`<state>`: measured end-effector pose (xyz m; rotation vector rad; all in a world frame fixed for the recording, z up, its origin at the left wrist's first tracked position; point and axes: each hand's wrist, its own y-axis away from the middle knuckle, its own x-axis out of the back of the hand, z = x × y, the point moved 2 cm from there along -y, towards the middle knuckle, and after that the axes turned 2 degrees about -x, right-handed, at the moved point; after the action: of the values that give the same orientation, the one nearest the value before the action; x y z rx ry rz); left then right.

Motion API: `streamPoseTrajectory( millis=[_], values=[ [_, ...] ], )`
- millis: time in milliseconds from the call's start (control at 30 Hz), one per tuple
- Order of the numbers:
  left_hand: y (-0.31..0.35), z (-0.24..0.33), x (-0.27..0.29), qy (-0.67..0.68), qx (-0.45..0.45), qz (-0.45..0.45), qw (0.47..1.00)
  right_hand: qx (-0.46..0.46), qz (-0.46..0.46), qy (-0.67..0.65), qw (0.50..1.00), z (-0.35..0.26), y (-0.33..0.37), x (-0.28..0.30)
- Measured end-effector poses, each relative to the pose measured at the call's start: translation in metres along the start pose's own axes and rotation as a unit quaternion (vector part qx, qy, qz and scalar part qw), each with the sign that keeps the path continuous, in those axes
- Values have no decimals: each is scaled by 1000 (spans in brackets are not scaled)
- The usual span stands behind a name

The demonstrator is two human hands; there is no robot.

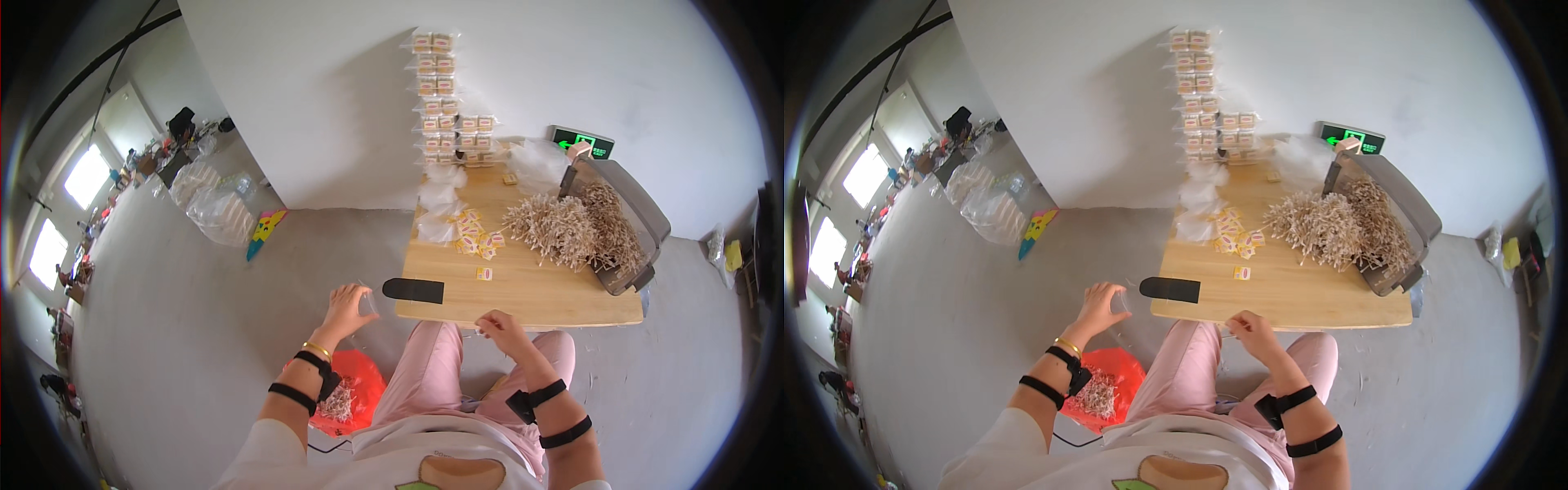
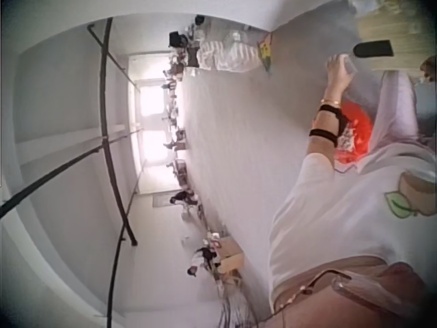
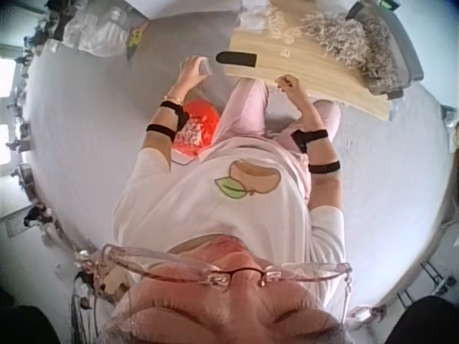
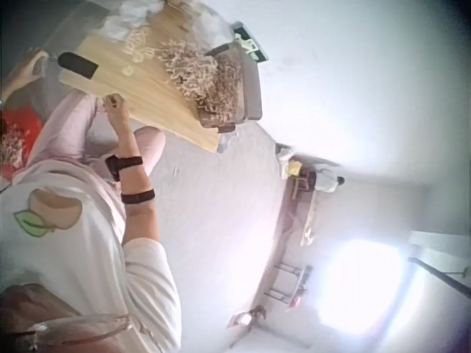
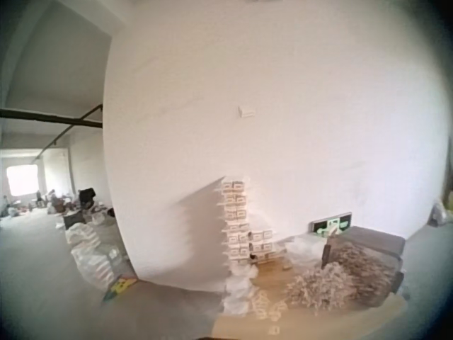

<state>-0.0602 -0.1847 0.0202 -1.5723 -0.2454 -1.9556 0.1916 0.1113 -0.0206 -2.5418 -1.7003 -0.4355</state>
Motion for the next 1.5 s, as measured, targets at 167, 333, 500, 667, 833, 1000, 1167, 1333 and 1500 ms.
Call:
streamPoseTrajectory(
  millis=[167,333,500,667,833,1000,1167,1333,1500],
  values=[
    [-13,-56,-43,-39,69,-27,996,-74,17,17,997,25,9,16],
    [-34,-82,-76,-30,107,-103,988,-128,41,-48,990,44,33,19],
    [-44,-92,-94,14,87,-116,989,-176,54,-75,980,37,49,25],
    [-63,-88,-98,63,51,-137,987,-203,60,-95,973,45,50,25],
    [-73,-91,-100,115,1,-161,980,-209,39,-108,971,43,42,20],
    [-82,-81,-92,109,-30,-176,978,-214,36,-96,971,49,37,20],
    [-85,-80,-80,96,-49,-193,975,-225,29,-90,970,52,39,19],
    [-92,-69,-70,72,-76,-183,978,-231,34,-105,967,51,47,19],
    [-102,-53,-71,37,-77,-205,975,-238,41,-117,963,51,53,20]
  ],
)
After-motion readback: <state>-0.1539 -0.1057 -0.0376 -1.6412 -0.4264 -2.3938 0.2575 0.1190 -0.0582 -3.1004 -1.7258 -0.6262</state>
